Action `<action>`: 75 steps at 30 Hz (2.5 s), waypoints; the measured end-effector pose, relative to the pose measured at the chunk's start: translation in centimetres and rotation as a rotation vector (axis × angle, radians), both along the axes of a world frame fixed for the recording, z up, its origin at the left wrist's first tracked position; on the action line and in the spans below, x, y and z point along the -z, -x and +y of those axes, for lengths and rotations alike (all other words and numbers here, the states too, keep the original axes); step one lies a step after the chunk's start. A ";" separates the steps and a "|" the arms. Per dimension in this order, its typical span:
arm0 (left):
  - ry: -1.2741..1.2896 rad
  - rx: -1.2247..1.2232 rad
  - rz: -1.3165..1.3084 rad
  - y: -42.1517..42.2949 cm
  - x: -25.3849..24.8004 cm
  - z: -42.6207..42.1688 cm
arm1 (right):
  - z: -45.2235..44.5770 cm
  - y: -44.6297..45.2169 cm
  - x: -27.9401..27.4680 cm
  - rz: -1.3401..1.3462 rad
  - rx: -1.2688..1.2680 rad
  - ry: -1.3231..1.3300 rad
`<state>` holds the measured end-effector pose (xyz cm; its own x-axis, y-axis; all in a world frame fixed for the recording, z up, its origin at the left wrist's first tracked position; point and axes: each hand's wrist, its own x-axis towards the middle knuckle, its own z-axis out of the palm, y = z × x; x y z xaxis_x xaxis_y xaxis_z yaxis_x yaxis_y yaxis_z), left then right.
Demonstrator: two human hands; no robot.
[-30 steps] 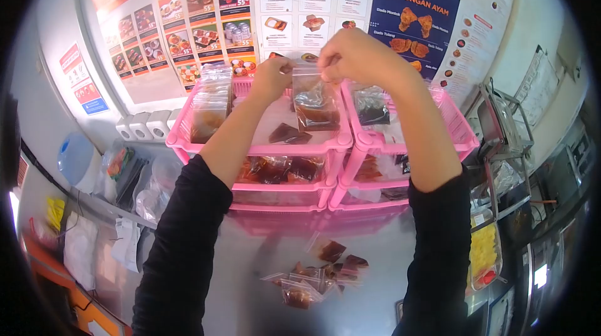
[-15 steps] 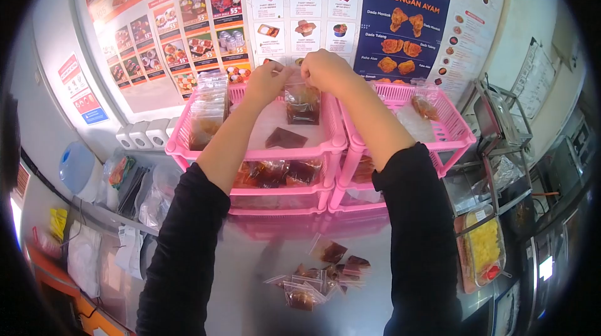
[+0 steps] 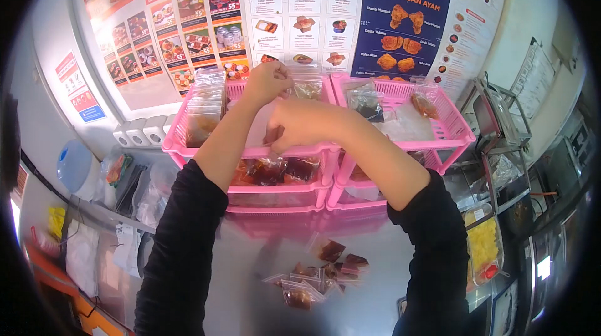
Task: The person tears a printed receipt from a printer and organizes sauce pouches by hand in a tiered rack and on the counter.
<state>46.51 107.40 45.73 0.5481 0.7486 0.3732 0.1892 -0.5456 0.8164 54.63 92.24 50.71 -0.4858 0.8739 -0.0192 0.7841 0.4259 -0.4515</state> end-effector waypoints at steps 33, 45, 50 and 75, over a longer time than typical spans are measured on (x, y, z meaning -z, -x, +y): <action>-0.399 0.001 0.208 0.0 0.6 1.1 | -17.0 -0.9 10.5 -0.031 0.497 0.005; -0.456 0.055 0.195 0.0 1.2 1.9 | -14.4 -2.0 30.8 -0.274 0.134 -0.210; -0.341 0.011 0.158 0.3 0.6 0.4 | -15.7 -3.3 14.4 0.182 0.239 0.044; -0.024 0.049 -0.098 0.3 -0.6 -0.3 | 4.0 -6.8 0.9 0.199 0.378 -0.408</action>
